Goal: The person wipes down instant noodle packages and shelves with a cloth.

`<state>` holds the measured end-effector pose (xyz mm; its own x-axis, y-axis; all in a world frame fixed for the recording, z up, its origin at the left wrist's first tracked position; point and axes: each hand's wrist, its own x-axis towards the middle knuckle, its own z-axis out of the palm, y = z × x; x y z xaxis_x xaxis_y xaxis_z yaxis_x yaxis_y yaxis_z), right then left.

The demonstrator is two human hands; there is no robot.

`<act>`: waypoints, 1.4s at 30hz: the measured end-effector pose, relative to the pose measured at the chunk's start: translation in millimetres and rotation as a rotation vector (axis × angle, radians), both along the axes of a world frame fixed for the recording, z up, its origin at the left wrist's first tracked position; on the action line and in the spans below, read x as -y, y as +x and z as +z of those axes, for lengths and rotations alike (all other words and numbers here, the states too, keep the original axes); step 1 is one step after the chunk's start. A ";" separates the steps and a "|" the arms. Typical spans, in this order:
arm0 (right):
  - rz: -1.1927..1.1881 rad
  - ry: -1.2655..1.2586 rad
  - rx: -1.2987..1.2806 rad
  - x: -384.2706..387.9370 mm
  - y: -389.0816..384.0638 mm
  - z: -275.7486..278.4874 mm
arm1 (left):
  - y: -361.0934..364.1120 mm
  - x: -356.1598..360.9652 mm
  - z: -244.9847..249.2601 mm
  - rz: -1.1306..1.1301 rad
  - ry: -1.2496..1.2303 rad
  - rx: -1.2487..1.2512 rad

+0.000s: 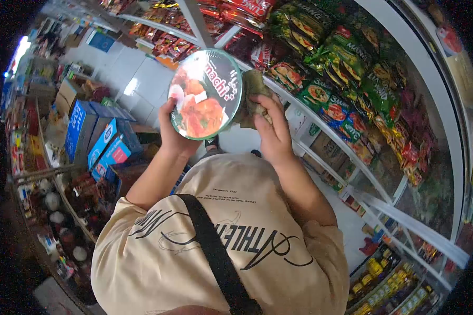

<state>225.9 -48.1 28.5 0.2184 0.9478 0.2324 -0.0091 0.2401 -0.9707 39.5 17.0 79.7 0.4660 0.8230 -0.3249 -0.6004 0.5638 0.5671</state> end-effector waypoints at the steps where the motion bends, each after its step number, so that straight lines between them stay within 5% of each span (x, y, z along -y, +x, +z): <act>1: 0.024 0.015 0.039 1.5 0.6 3.3 | 1.7 7.4 -4.5 -0.006 -0.042 0.006; 3: 0.039 0.051 0.006 2.6 -1.3 13.9 | -2.6 21.6 -10.8 -0.118 -0.147 0.072; 7: 0.155 -0.058 -0.590 -0.6 -4.8 38.3 | 0.7 47.8 -12.6 -0.065 -0.222 0.157; 10: 0.060 0.041 -0.350 -1.1 -12.6 29.7 | -1.4 47.3 -9.3 -0.107 -0.232 0.382; 11: 0.116 0.061 -0.567 5.7 -23.8 36.7 | -2.7 44.0 -15.2 -0.154 -0.132 0.493; 14: 0.228 -0.009 -0.034 21.9 -30.0 29.9 | 2.2 30.7 -1.3 -0.094 -0.141 0.496; 20: -0.243 0.181 0.129 26.3 -4.8 50.2 | 30.6 48.2 9.6 -0.129 -0.016 0.014; 23: -0.266 0.296 0.152 40.7 4.4 62.7 | 46.8 59.0 19.0 -0.159 0.068 -0.233; 32: 0.070 0.587 0.556 80.5 33.2 97.1 | 10.3 44.4 -30.9 -0.340 -0.139 0.350; 40: 0.119 0.181 0.204 54.6 47.0 80.3 | 11.2 40.4 -12.7 -0.523 -0.056 0.440; 41: 0.188 0.010 -0.089 50.5 43.4 61.8 | 12.0 45.9 -6.2 -0.519 -0.039 0.124; 42: 0.237 -0.076 -0.007 40.4 43.9 47.1 | 0.8 43.7 -34.8 -0.530 -0.047 0.099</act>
